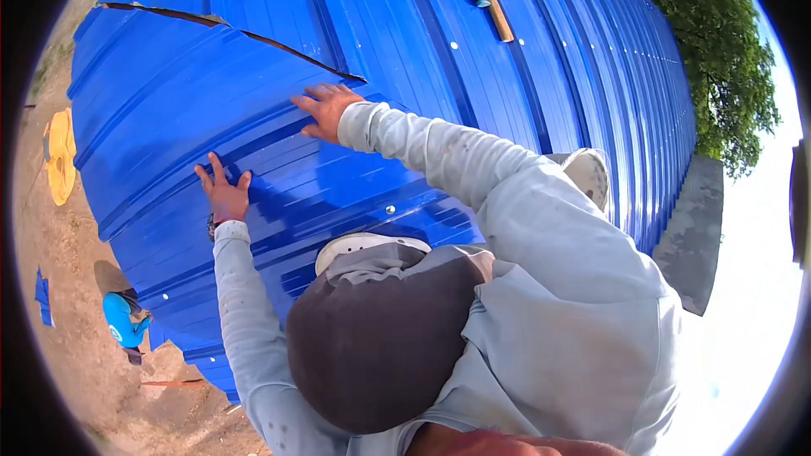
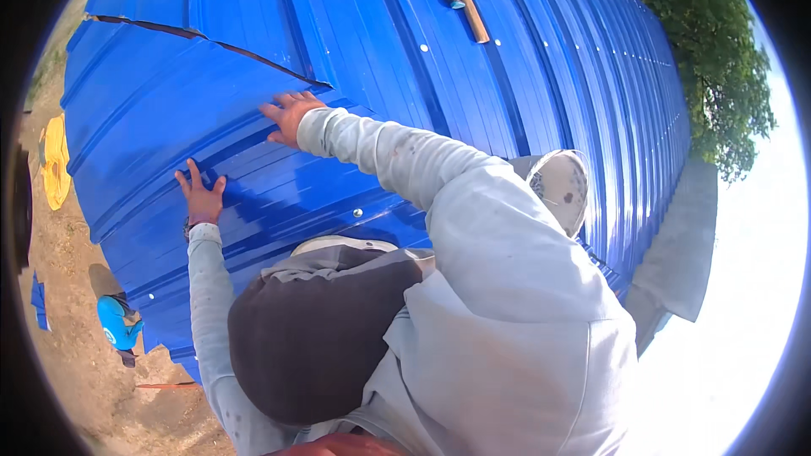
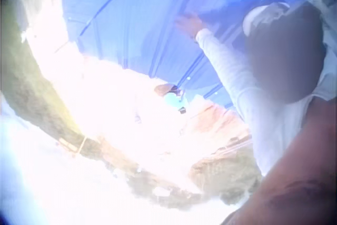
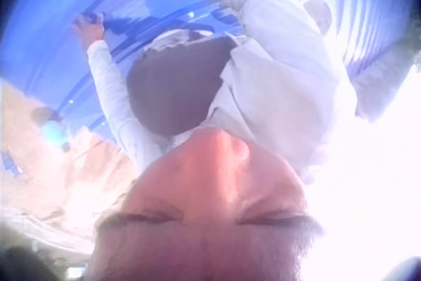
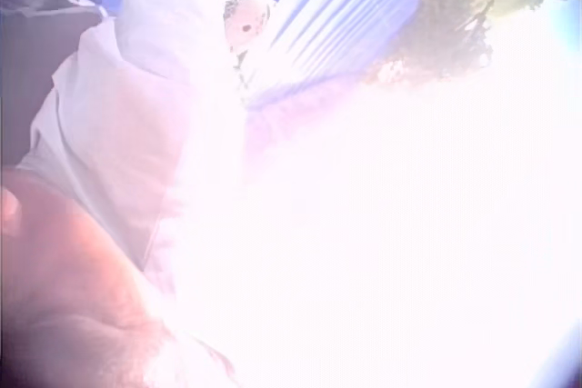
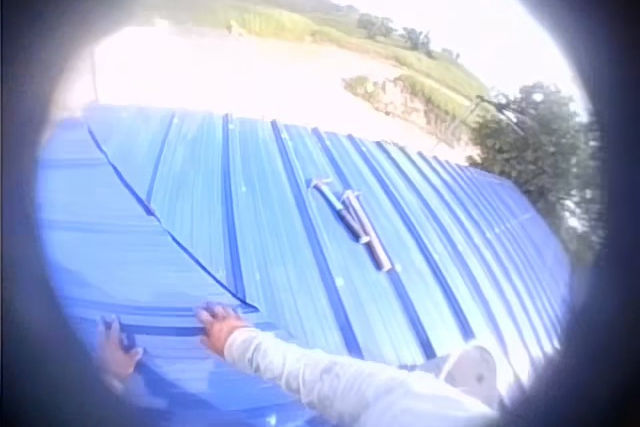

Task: Nailing blue corrugated metal roofing sheets onto a wooden roof frame.

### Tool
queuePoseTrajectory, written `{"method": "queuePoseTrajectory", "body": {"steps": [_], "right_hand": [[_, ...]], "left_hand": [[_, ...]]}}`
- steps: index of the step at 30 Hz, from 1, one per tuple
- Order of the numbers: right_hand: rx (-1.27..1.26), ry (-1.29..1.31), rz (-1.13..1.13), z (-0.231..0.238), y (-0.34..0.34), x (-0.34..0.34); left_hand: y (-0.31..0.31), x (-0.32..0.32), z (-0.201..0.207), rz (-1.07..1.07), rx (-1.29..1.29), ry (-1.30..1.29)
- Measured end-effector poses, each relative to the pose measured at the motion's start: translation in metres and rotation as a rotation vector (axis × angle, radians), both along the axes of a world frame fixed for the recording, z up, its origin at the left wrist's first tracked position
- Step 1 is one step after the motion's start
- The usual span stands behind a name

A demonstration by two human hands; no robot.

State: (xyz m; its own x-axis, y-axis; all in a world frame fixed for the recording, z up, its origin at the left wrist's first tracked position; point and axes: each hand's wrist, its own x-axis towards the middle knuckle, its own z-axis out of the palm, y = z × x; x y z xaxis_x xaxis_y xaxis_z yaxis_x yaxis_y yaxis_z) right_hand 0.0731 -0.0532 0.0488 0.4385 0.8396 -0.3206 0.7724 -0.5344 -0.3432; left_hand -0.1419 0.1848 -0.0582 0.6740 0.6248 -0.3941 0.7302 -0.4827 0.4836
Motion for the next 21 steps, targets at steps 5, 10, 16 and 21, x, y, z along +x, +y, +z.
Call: {"method": "queuePoseTrajectory", "body": {"steps": [5,10,16,21], "right_hand": [[-0.11,-0.118,-0.372,0.141,-0.197,0.088],[-0.729,0.443,-1.538,0.284,-0.421,0.097],[-0.355,0.66,-1.588,0.122,-0.497,-0.026],[-0.832,0.137,-1.348,0.028,-0.476,-0.04]], "left_hand": [[0.009,-0.005,-0.023,-0.084,0.099,-0.019],[0.002,0.002,-0.02,-0.067,0.178,0.044],[-0.005,0.008,-0.008,-0.028,0.161,0.097],[-0.006,0.004,-0.001,0.005,0.097,0.062]]}}
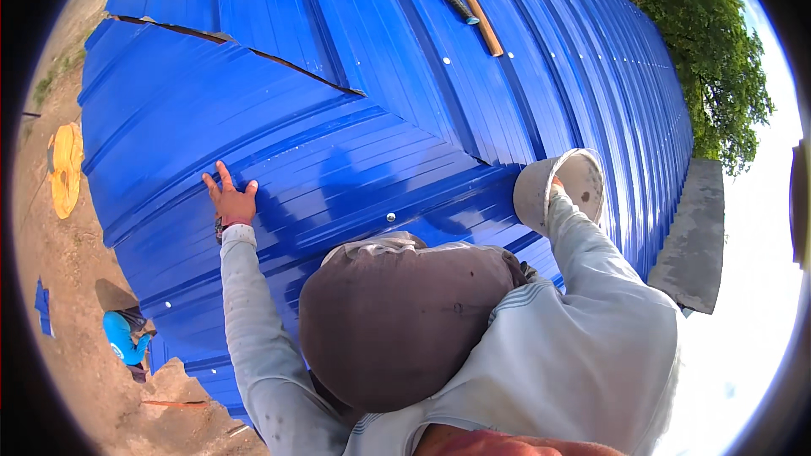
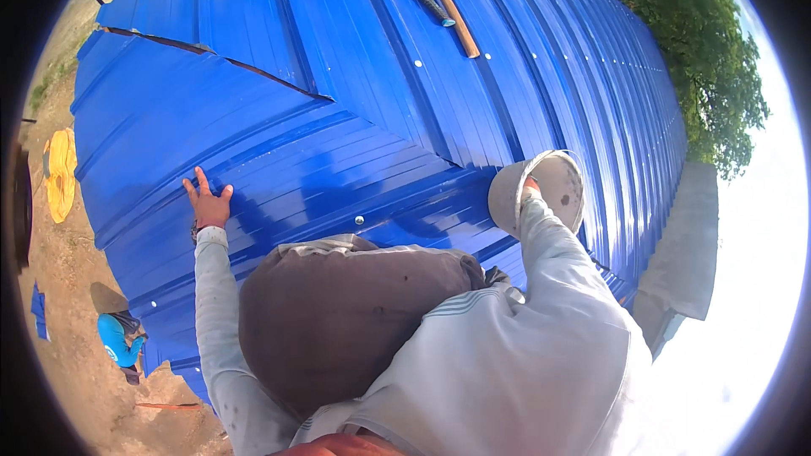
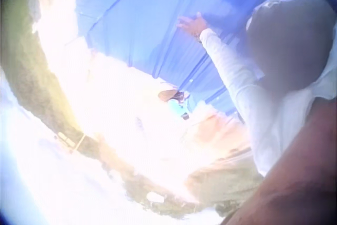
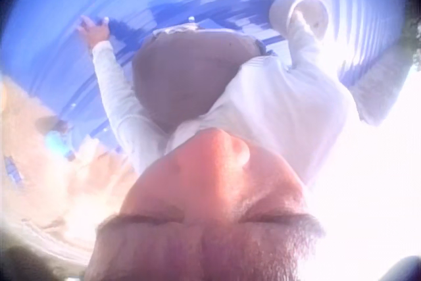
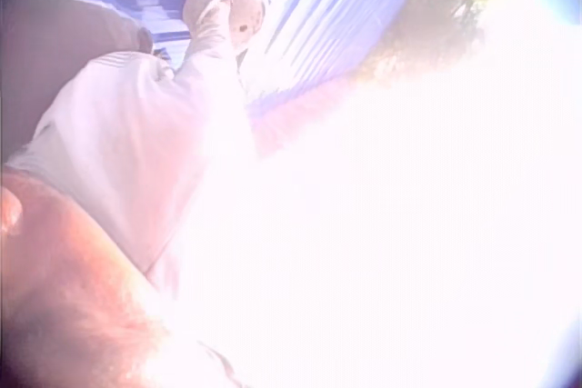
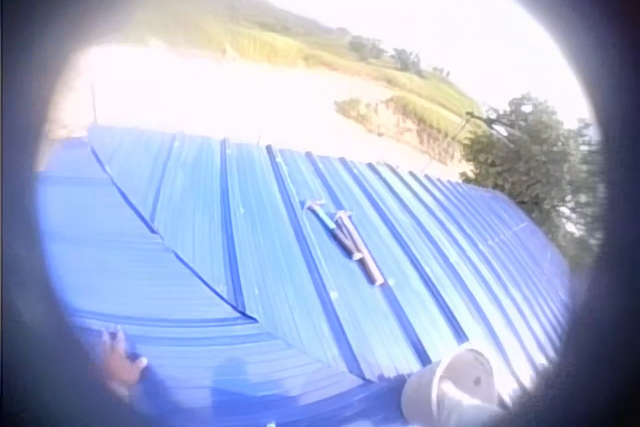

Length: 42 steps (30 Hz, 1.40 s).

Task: Nailing blue corrugated metal roofing sheets onto a wooden roof frame.

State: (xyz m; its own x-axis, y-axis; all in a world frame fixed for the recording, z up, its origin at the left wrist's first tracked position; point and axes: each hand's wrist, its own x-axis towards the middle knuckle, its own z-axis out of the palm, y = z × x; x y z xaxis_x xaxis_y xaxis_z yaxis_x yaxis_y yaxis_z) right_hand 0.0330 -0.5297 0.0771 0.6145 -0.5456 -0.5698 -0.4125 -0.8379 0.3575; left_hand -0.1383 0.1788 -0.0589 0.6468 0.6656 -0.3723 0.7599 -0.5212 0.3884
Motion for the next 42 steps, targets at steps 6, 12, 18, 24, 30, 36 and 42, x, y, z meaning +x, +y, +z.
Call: {"method": "queuePoseTrajectory", "body": {"steps": [6,12,18,24,30,36,42], "right_hand": [[-0.061,0.097,0.102,0.005,0.015,0.012],[-0.092,0.147,0.178,0.002,0.018,0.016],[-0.056,0.208,0.271,0.023,0.022,0.031],[0.521,0.173,-0.358,0.078,-0.008,0.046],[0.701,0.228,-0.448,0.108,-0.016,0.046],[0.631,0.271,-0.447,0.106,-0.019,0.052],[0.521,0.336,-0.36,0.11,-0.012,0.053]], "left_hand": [[-0.002,0.002,0.001,-0.001,0.014,0.026],[-0.003,0.001,0.011,-0.026,0.011,0.014],[-0.002,0.001,0.012,-0.009,0.006,0.025],[0.001,0.004,-0.004,-0.046,0.028,-0.023],[0.005,0.0,-0.005,-0.052,0.011,0.028],[0.008,0.002,-0.008,-0.061,0.016,0.019],[0.009,0.0,-0.01,-0.083,0.014,0.017]]}}
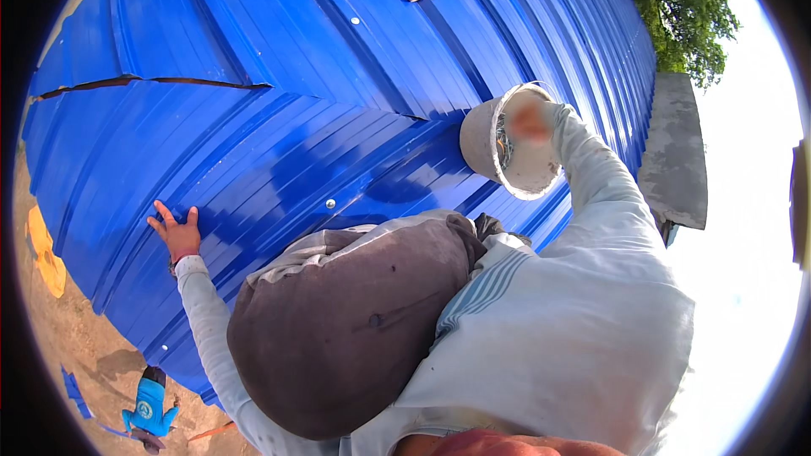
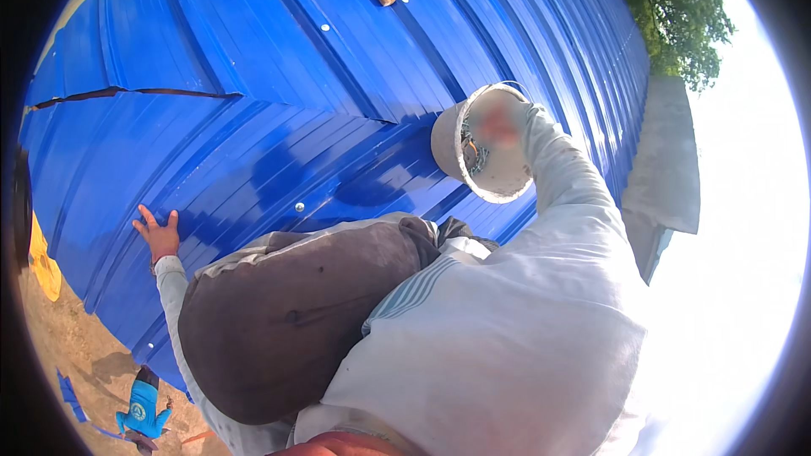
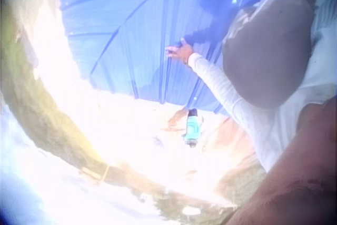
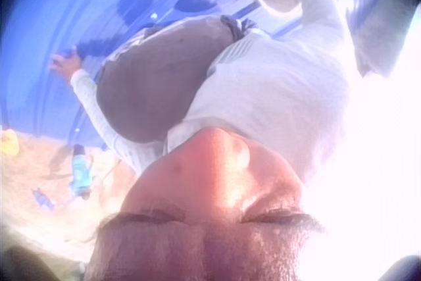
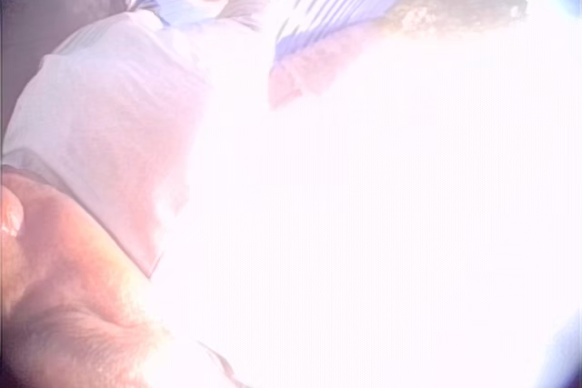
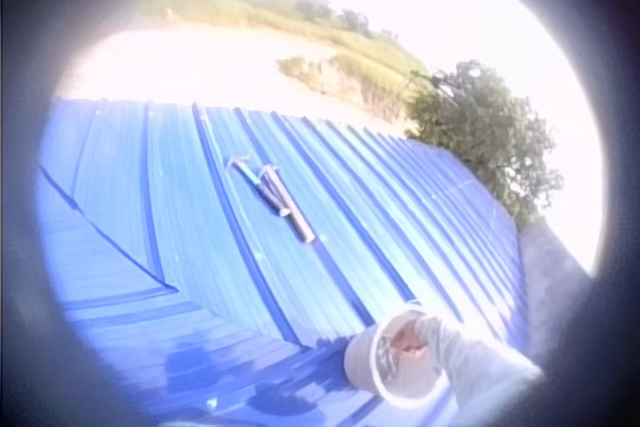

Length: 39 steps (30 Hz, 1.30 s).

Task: Nailing blue corrugated metal roofing sheets onto a wooden roof frame.

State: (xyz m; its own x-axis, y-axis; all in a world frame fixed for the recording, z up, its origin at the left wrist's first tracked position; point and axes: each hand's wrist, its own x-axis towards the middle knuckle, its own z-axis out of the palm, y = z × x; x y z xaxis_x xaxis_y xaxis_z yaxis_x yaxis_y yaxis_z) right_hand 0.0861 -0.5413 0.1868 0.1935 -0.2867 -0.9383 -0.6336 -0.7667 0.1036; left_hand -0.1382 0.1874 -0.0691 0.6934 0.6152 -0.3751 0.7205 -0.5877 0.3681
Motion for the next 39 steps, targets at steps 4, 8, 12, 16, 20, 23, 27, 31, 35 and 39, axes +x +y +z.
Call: {"method": "queuePoseTrajectory", "body": {"steps": [4,8,12,16,20,23,27,31,35,39], "right_hand": [[-0.107,0.088,0.284,0.034,0.017,0.033],[-0.053,0.093,0.224,0.062,0.013,0.064],[-0.088,0.144,0.32,0.015,0.005,0.032],[-0.341,0.037,0.402,-0.079,0.007,-0.013],[-0.483,0.0,0.518,-0.119,0.0,-0.034],[-0.498,0.019,0.588,-0.12,0.0,-0.033],[-0.398,0.16,0.85,-0.101,-0.003,-0.012],[-0.175,-0.054,0.15,-0.054,-0.032,-0.002],[0.057,-0.131,-0.201,-0.018,-0.047,-0.004],[0.129,-0.183,-0.239,-0.004,-0.039,-0.007]], "left_hand": [[0.002,-0.001,0.005,0.015,0.033,0.012],[-0.001,0.002,0.005,0.022,0.012,0.023],[-0.001,0.0,0.004,0.018,0.016,0.008],[0.0,-0.003,0.004,-0.004,0.031,-0.001],[-0.002,-0.001,0.007,0.004,0.024,0.024],[-0.005,-0.001,0.009,0.029,0.005,-0.014],[-0.004,-0.001,0.005,0.017,0.006,0.011],[-0.002,-0.001,-0.002,0.009,0.02,-0.004],[-0.001,-0.001,-0.003,0.011,0.015,-0.009],[-0.001,0.0,-0.001,0.027,0.008,-0.011]]}}
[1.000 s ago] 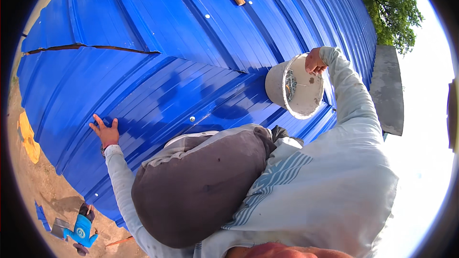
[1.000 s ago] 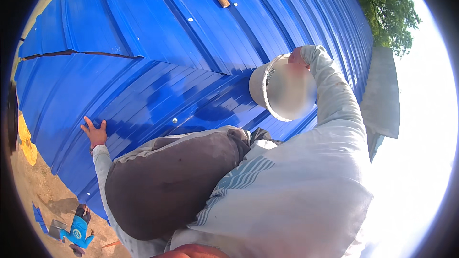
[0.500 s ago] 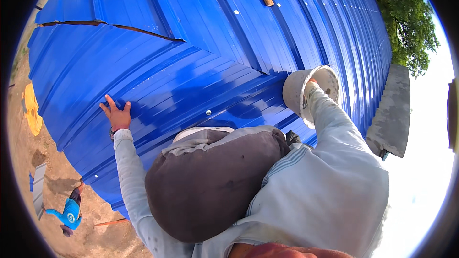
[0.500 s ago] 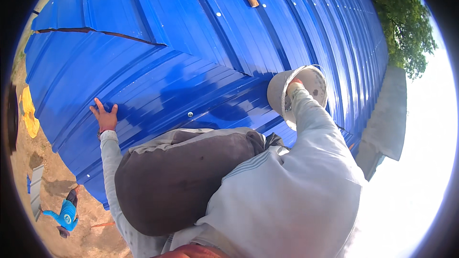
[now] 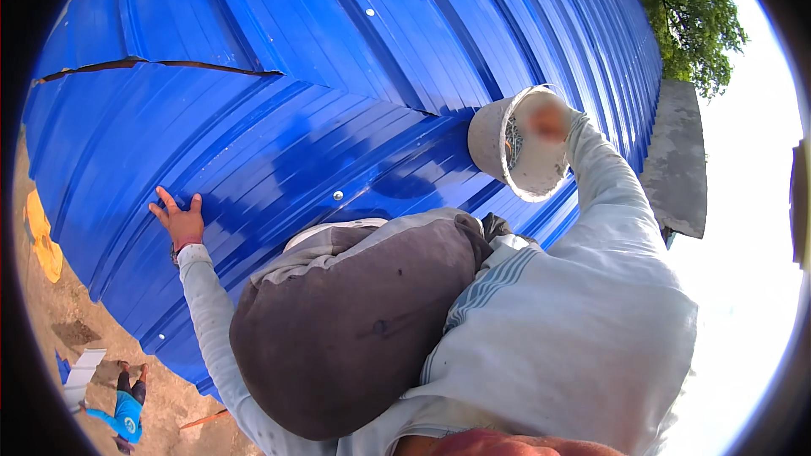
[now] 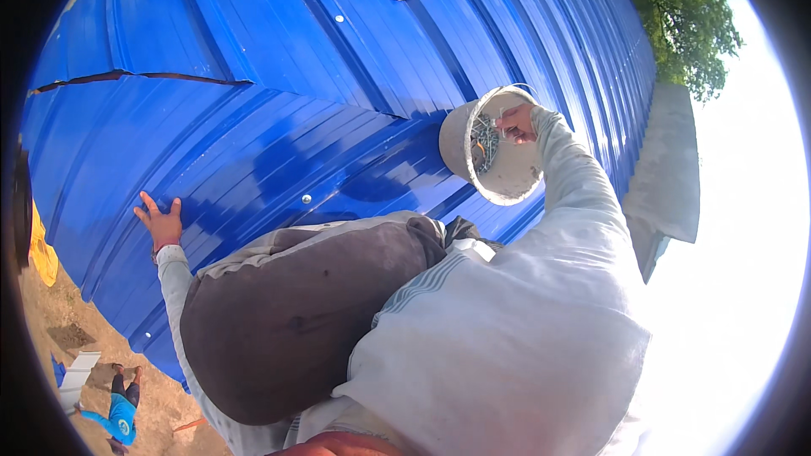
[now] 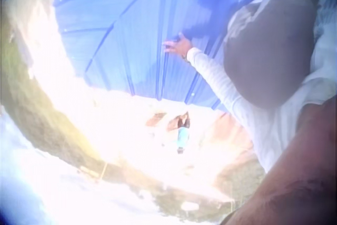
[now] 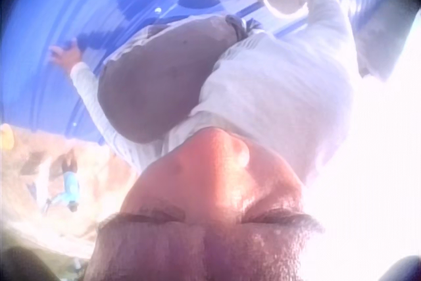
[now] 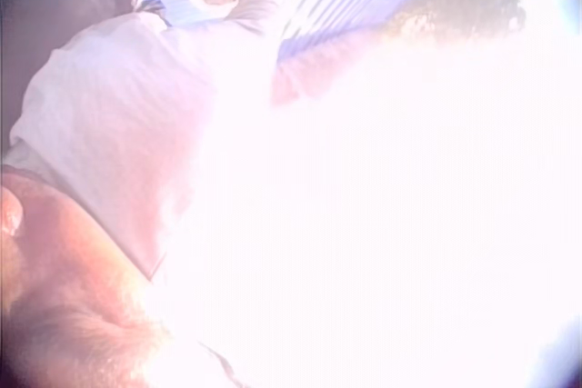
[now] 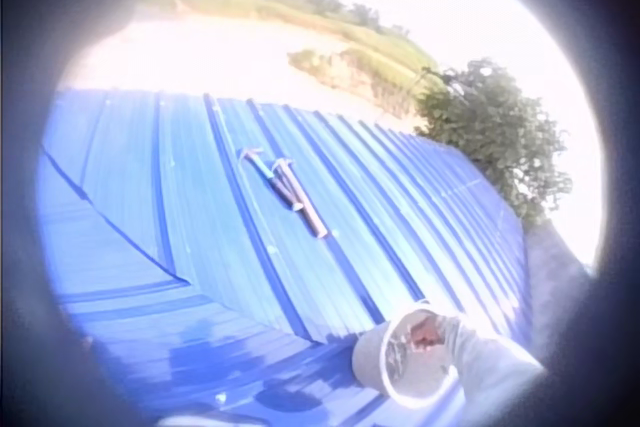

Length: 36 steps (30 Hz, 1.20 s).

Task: Nailing blue corrugated metal roofing sheets onto a wooden roof frame.

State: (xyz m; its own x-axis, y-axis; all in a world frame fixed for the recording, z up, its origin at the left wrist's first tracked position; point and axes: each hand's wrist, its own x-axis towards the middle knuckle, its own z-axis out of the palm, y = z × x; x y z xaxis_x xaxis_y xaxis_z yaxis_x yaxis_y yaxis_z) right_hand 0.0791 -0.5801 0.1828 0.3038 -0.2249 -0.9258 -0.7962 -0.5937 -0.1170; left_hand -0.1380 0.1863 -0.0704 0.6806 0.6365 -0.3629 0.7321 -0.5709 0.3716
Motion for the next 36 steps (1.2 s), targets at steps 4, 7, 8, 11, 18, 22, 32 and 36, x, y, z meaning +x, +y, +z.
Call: {"method": "queuePoseTrajectory", "body": {"steps": [4,7,8,11,18,22,32,36], "right_hand": [[0.045,-0.008,-0.097,0.01,0.017,-0.004],[0.118,-0.045,-0.239,0.018,0.03,-0.007],[0.173,-0.037,-0.264,0.02,0.035,-0.008],[0.265,-0.023,-0.32,0.024,0.048,-0.011],[0.114,0.082,-0.159,0.01,0.053,-0.01],[-0.232,0.286,0.047,-0.007,0.057,-0.003],[0.384,-0.224,-0.106,0.073,0.116,0.08],[0.143,-0.372,0.165,0.006,0.176,0.165]], "left_hand": [[0.0,0.0,-0.001,-0.018,0.033,0.004],[0.001,-0.001,-0.003,-0.015,0.039,0.002],[0.001,-0.001,-0.004,-0.013,0.034,0.005],[0.002,-0.001,-0.005,-0.021,0.044,-0.005],[-0.001,0.0,-0.002,0.008,0.027,0.002],[-0.004,0.001,0.003,0.017,0.029,0.021],[-0.005,-0.002,0.001,-0.007,0.035,-0.006],[-0.006,0.0,0.011,0.02,0.002,0.007]]}}
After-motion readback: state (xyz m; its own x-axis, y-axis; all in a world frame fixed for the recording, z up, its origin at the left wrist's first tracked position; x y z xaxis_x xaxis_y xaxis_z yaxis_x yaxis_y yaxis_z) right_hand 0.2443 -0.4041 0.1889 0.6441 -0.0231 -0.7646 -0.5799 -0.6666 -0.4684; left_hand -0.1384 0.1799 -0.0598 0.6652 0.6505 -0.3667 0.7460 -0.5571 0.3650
